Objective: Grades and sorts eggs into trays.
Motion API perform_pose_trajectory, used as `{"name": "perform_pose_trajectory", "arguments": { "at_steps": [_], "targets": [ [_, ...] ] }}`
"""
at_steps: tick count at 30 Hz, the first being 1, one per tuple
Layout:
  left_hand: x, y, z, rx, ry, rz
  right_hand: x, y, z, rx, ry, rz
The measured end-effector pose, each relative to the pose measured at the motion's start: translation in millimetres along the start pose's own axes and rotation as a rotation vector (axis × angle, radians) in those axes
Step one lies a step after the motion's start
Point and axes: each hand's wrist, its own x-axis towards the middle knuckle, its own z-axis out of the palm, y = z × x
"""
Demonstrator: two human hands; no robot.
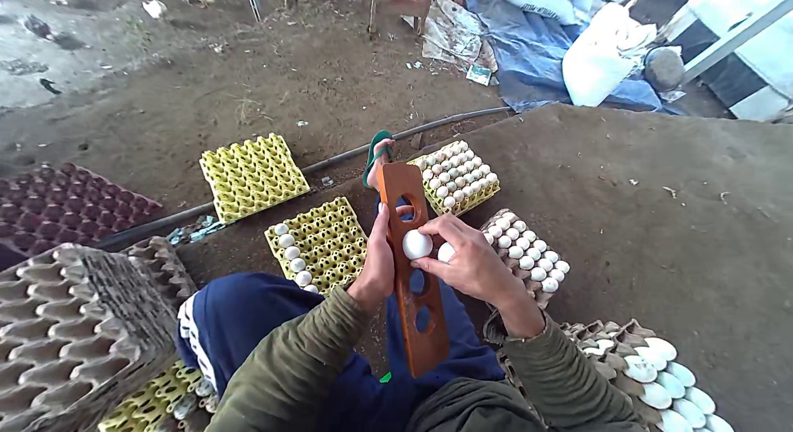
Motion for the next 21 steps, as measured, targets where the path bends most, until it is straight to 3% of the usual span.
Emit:
{"name": "perform_pose_trajectory", "arguments": {
  "at_steps": [8, 16, 21],
  "targets": [
    [5, -9, -2, 0.001, -0.052, 0.040, -5, 15, 6, 0.030, 0.096, -0.100],
    [8, -14, -1, 0.093, -0.026, 0.043, -6, 23, 9, 0.045, 0.030, 0.008],
    [3, -11, 11, 0.200, -0.026, 0.087, -21, 35, 17, 0.155, 0.189, -0.055]
  ]
}}
